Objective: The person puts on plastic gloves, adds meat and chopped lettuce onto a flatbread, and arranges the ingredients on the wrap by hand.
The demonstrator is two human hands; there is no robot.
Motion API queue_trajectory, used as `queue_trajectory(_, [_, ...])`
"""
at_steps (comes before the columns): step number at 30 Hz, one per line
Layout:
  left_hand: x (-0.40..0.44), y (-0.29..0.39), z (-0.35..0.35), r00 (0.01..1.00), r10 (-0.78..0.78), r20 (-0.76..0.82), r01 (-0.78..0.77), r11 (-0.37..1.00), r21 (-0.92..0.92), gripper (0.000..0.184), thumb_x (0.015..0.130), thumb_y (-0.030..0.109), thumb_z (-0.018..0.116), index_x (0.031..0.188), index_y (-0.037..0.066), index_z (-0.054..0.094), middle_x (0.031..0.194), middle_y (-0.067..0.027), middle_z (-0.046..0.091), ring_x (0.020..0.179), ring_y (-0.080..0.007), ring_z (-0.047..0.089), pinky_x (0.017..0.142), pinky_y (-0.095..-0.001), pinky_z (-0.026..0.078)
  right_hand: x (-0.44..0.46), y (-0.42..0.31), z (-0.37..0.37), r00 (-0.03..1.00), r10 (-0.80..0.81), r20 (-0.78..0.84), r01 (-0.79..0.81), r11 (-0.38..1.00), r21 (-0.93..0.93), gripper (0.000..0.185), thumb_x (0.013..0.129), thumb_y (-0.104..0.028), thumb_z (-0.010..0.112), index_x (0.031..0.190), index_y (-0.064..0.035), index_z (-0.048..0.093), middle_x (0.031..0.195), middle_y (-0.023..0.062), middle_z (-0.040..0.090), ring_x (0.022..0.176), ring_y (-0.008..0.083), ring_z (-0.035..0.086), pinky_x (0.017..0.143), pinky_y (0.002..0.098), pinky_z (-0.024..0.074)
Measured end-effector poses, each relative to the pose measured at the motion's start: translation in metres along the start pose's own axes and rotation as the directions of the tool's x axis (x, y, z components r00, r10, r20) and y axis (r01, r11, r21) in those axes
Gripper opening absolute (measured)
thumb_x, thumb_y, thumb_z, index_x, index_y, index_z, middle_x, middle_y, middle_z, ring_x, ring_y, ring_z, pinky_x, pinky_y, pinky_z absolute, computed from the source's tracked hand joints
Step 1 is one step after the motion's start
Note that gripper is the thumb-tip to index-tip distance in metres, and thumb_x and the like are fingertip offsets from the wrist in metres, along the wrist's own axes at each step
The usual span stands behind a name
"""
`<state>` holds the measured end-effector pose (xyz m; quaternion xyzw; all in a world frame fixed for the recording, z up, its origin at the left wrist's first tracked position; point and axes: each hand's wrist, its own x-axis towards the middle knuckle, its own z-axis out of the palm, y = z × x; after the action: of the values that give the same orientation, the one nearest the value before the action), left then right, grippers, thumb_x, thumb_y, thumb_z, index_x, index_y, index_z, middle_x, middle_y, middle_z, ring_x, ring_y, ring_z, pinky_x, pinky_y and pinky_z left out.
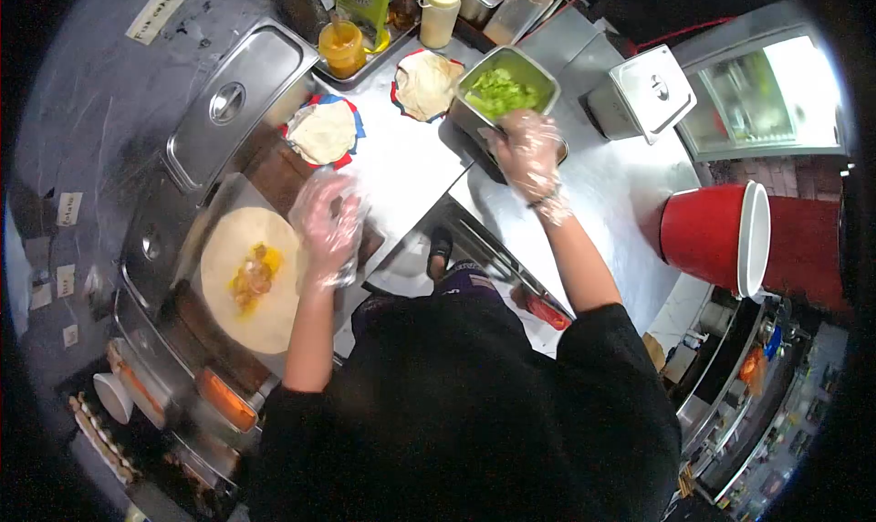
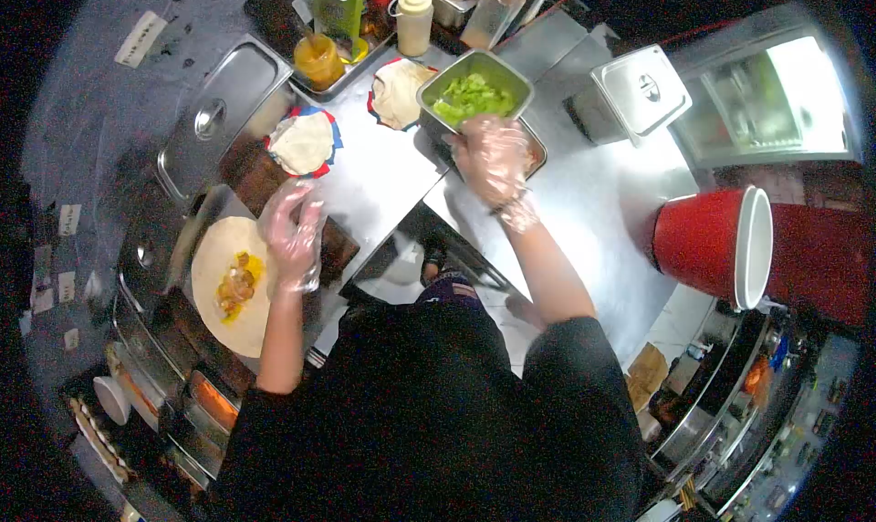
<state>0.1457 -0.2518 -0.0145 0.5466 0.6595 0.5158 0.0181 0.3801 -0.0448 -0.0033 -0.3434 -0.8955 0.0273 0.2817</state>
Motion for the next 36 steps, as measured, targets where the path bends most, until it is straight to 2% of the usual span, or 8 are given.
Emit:
queue_trajectory(2, [0.018, 0.010, 0.023, 0.999, -0.025, 0.043, 0.025, 1.000, -0.008, 0.020, 0.080, 0.007, 0.068, 0.099, 0.006, 0.064, 0.097, -0.0115, 0.067, 0.091, -0.0310, 0.064, 0.085, -0.0411, 0.049, -0.008, 0.007, -0.036, 0.996, 0.078, -0.034, -0.070, 0.980, 0.188, 0.019, 0.072, -0.019, 0.076, 0.073, -0.0041, 0.063, 0.068, 0.0127, 0.058, 0.066, 0.0315, 0.056, 0.065, 0.0421, 0.0424])
queue_trajectory(11, [0.025, 0.007, 0.140, 0.943, -0.164, 0.290, 0.195, 0.978, -0.080, 0.022, 0.080, 0.008, 0.068, 0.101, 0.009, 0.065, 0.099, -0.0077, 0.067, 0.095, -0.0285, 0.062, 0.086, -0.0381, 0.046, -0.163, 0.081, -0.078, 0.967, 0.238, -0.095, -0.253, 0.943, -0.218, 0.019, 0.073, -0.007, 0.076, 0.080, -0.0068, 0.058, 0.072, 0.0119, 0.054, 0.069, 0.0338, 0.053, 0.063, 0.0435, 0.0415])
queue_trajectory(21, [0.008, 0.017, 0.124, 0.897, -0.289, 0.333, 0.323, 0.945, -0.050, 0.022, 0.085, 0.012, 0.067, 0.106, 0.007, 0.064, 0.097, -0.0076, 0.067, 0.091, -0.0240, 0.063, 0.083, -0.0351, 0.048, -0.128, 0.076, -0.090, 0.886, 0.271, 0.375, -0.254, 0.962, -0.097, 0.038, 0.070, -0.018, 0.078, 0.100, -0.0049, 0.060, 0.093, 0.0174, 0.059, 0.088, 0.0373, 0.057, 0.076, 0.0471, 0.0464])
queue_trajectory(23, [-0.012, 0.024, 0.113, 0.700, -0.592, 0.399, 0.711, 0.627, -0.317, 0.023, 0.088, 0.014, 0.066, 0.107, 0.003, 0.063, 0.098, -0.0048, 0.065, 0.091, -0.0165, 0.061, 0.083, -0.0306, 0.048, -0.076, 0.078, -0.074, 0.929, 0.172, 0.329, -0.212, 0.973, 0.090, 0.031, 0.074, -0.024, 0.075, 0.096, -0.0054, 0.063, 0.092, 0.0157, 0.061, 0.083, 0.0351, 0.060, 0.073, 0.0442, 0.0486])
queue_trajectory(25, [-0.010, 0.043, 0.097, 0.719, -0.593, 0.363, 0.690, 0.668, -0.277, 0.025, 0.089, 0.015, 0.067, 0.108, 0.000, 0.061, 0.099, -0.0042, 0.063, 0.091, -0.0117, 0.058, 0.084, -0.0279, 0.047, -0.030, 0.082, -0.032, 0.899, 0.085, 0.430, -0.167, 0.974, 0.156, 0.032, 0.080, -0.027, 0.070, 0.106, -0.0089, 0.064, 0.107, 0.0183, 0.060, 0.095, 0.0365, 0.060, 0.084, 0.0438, 0.0482])
queue_trajectory(27, [-0.017, 0.057, 0.086, 0.516, -0.759, 0.398, 0.824, 0.314, -0.471, 0.026, 0.090, 0.014, 0.065, 0.110, 0.000, 0.059, 0.100, -0.0069, 0.063, 0.091, -0.0139, 0.060, 0.086, -0.0302, 0.049, 0.009, 0.079, 0.016, 0.835, 0.017, 0.550, -0.100, 0.988, 0.120, 0.038, 0.082, -0.028, 0.068, 0.115, -0.0111, 0.062, 0.119, 0.0199, 0.057, 0.104, 0.0371, 0.058, 0.092, 0.0436, 0.0460])
queue_trajectory(31, [-0.045, 0.062, 0.060, 0.520, -0.694, 0.499, 0.674, -0.025, -0.738, 0.042, 0.090, 0.034, 0.063, 0.116, 0.002, 0.055, 0.101, -0.0121, 0.062, 0.095, -0.0223, 0.060, 0.091, -0.0379, 0.049, 0.040, 0.070, 0.109, 0.726, -0.007, 0.687, 0.065, 0.996, -0.058, 0.039, 0.078, -0.022, 0.068, 0.115, -0.0116, 0.061, 0.113, 0.0200, 0.062, 0.109, 0.0364, 0.058, 0.095, 0.0441, 0.0454])
queue_trajectory(36, [-0.069, 0.053, 0.032, 0.522, -0.780, 0.345, 0.547, -0.005, -0.837, 0.039, 0.095, 0.032, 0.055, 0.116, 0.000, 0.054, 0.099, -0.0143, 0.064, 0.090, -0.0230, 0.063, 0.085, -0.0379, 0.052, 0.034, 0.097, 0.127, 0.803, -0.062, 0.593, -0.017, 0.992, 0.128, 0.031, 0.077, -0.019, 0.068, 0.105, -0.0077, 0.067, 0.103, 0.0174, 0.067, 0.097, 0.0339, 0.064, 0.084, 0.0418, 0.0509])
